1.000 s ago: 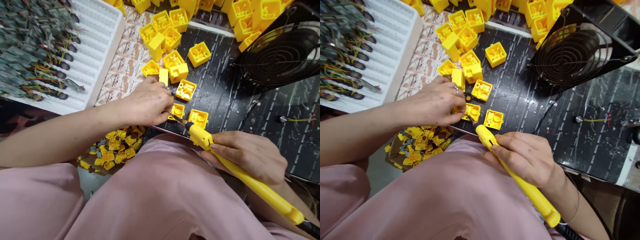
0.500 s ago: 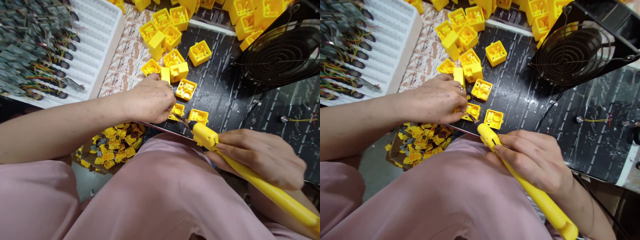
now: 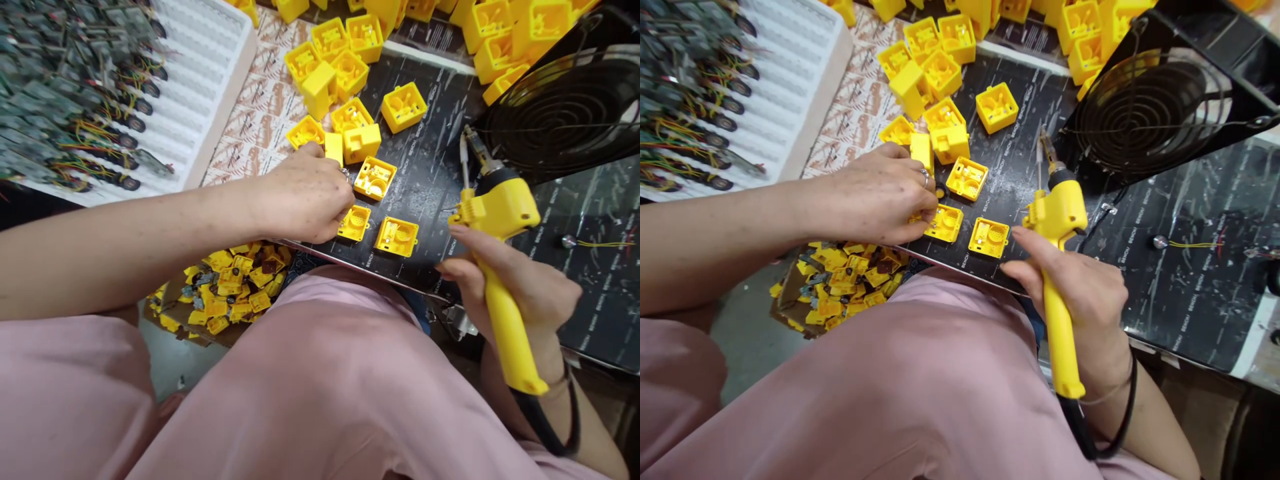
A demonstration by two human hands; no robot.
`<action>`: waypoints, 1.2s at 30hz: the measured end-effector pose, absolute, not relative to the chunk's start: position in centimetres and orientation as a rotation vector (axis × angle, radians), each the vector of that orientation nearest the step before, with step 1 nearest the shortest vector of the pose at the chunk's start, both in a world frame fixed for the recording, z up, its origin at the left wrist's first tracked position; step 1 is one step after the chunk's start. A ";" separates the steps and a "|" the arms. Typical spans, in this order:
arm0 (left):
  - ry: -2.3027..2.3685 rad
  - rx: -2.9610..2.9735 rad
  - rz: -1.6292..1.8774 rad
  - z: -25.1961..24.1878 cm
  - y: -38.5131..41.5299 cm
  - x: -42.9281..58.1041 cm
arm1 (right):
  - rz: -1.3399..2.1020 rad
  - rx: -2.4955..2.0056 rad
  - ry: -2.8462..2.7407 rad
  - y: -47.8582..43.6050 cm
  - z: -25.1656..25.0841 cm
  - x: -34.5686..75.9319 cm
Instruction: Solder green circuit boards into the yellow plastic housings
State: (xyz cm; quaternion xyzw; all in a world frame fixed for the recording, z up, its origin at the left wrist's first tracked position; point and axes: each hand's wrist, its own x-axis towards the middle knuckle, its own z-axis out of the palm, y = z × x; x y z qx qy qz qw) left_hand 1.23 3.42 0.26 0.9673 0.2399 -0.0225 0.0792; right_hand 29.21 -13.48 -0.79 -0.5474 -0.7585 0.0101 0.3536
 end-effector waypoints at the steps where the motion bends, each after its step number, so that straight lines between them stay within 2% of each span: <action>1: 0.726 2.901 -0.061 0.2 3.4 1.3 | -0.030 -1.374 -1.997 -12.9 -0.9 29.0; 3: 0.739 2.914 -0.058 0.2 3.4 1.4 | -0.060 -1.305 -2.053 -11.8 -1.4 28.7; 7: 0.782 2.936 -0.073 1.5 2.9 1.1 | 0.118 -1.256 -2.138 -10.8 -3.3 28.6; 11: 0.831 2.975 0.051 2.1 1.2 0.8 | 0.190 -1.238 -2.110 -11.0 -4.6 28.4; 19: 0.551 3.197 0.465 -4.7 -1.0 0.8 | -0.087 -1.248 -1.941 -10.1 -7.3 27.8; 22: 0.590 3.157 0.640 -4.6 -0.8 -1.3 | -0.072 -1.209 -2.004 -9.4 -7.4 26.5; 25: 0.858 3.067 0.639 -2.0 0.0 -6.2 | -0.036 -1.236 -1.985 -9.4 -6.8 26.3; 27: 1.251 3.001 0.501 -0.2 1.3 -11.0 | -0.003 -1.230 -1.929 -9.7 -6.5 26.7; 29: 1.638 2.832 0.223 1.1 2.8 -15.9 | 0.031 -1.228 -1.877 -10.0 -6.3 27.2; 31: 1.849 2.648 0.154 1.8 3.9 -19.5 | 0.057 -1.263 -1.853 -10.3 -6.3 27.4; 33: 1.978 2.523 0.364 2.4 4.0 -21.0 | 0.075 -1.317 -1.859 -10.4 -6.5 27.4; 36: 1.796 2.365 1.004 3.6 2.8 -18.8 | 0.085 -1.297 -1.869 -10.3 -6.3 27.1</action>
